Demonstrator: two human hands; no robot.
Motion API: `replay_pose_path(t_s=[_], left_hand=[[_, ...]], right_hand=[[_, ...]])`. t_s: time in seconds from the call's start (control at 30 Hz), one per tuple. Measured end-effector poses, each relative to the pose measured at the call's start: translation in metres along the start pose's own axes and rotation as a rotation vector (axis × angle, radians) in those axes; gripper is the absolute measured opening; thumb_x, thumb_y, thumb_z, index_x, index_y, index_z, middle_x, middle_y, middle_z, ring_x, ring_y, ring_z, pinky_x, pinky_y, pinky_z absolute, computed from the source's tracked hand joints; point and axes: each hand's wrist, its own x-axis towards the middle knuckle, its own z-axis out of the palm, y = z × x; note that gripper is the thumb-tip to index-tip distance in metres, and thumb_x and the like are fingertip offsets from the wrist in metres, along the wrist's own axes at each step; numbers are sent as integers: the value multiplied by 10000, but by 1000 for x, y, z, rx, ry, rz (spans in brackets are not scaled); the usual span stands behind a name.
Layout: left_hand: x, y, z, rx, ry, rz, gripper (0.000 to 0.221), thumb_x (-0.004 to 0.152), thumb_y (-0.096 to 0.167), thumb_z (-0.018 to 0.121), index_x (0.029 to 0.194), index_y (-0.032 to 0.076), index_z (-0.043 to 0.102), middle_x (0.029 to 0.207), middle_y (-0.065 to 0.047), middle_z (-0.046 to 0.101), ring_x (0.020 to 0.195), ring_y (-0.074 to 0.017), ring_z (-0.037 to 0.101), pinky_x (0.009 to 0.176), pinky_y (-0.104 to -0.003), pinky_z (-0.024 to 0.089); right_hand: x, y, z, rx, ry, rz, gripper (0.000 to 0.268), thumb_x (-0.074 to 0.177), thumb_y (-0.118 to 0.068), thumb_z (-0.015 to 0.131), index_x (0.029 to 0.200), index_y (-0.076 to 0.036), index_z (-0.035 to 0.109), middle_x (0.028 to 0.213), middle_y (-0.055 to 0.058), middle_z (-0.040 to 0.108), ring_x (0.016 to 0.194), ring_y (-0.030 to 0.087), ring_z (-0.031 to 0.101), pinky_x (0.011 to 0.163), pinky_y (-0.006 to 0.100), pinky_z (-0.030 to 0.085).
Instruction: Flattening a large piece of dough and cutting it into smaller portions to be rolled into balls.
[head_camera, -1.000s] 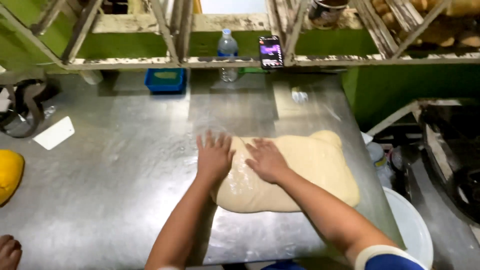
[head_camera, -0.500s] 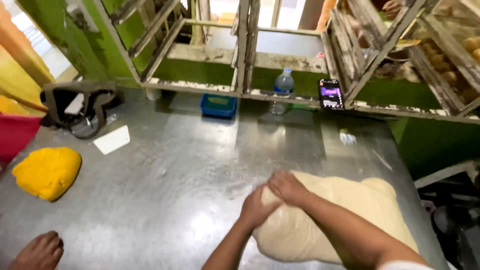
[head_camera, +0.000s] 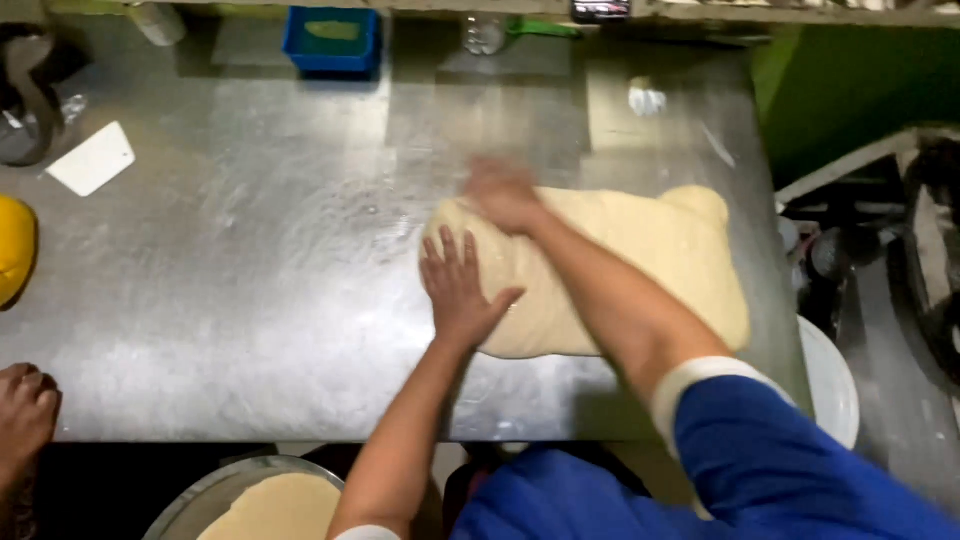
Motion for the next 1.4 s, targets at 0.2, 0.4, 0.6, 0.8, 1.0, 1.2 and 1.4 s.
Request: replay_pose_path(t_s=[0.2, 0.4, 0.6, 0.8, 1.0, 1.2, 1.4], left_hand=[[-31, -23, -35, 16, -160, -59, 1211, 674, 768, 769, 1618, 142, 340, 1668, -303, 173, 1524, -577, 101, 1214, -671, 154], [-29, 30, 17, 295, -88, 47, 1139, 816, 819, 571, 1637, 100, 245, 1706, -259, 123, 1567, -471, 104, 1205, -667, 141], [50, 83, 13, 369, -237, -119, 1123, 850, 842, 491, 1656, 114, 209, 1656, -295, 180, 1559, -468, 111, 1222, -677, 54], [120, 164, 86, 348, -292, 250, 855, 996, 707, 362, 1629, 138, 280, 1622, -227, 348, 1523, -478, 247, 1199, -683, 167], [187, 182, 100, 356, -512, 218, 1020, 851, 914, 326, 1654, 292, 240, 1665, -58, 369, 1547, -376, 290, 1224, -633, 186], [173, 154, 106, 19, -510, 161, 932, 828, 820, 554, 1521, 200, 484, 1314, -99, 705, 1307, -350, 603, 1117, -501, 443], [181, 129, 122, -34, -516, 27, 442, 899, 560, 603, 1076, 167, 702, 968, -105, 685, 1007, -308, 641, 874, -454, 480]], right_hand=[[-134, -15, 15, -479, 39, -489, 753, 1076, -573, 253, 1641, -76, 230, 1701, 163, 249, 1570, 438, 141, 1255, 536, 171], [-209, 118, -98, -588, 15, -5, 909, 952, -796, 334, 1659, -233, 238, 1709, 119, 246, 1554, 477, 150, 1235, 628, 118], [-118, 142, -116, -319, 77, 168, 838, 944, -861, 225, 1605, -370, 381, 1680, 45, 332, 1507, 599, 140, 1139, 785, 87], [-193, 207, -109, -203, 47, -258, 588, 1063, -486, 286, 1625, -318, 311, 1693, -16, 316, 1576, 431, 99, 1243, 654, 33], [-151, 279, -100, 47, 286, -106, 1161, 756, -753, 720, 1668, -240, 217, 1695, 236, 176, 1552, 458, 151, 1266, 576, 100], [-91, 279, -83, 599, 225, -374, 1267, 508, -383, 1034, 1593, -150, 423, 1523, 160, 488, 1432, 294, 446, 1235, 420, 308], [-101, 231, -99, 679, -117, -296, 633, 752, -404, 756, 1282, -62, 701, 1184, 180, 666, 1119, 334, 573, 969, 430, 439]])
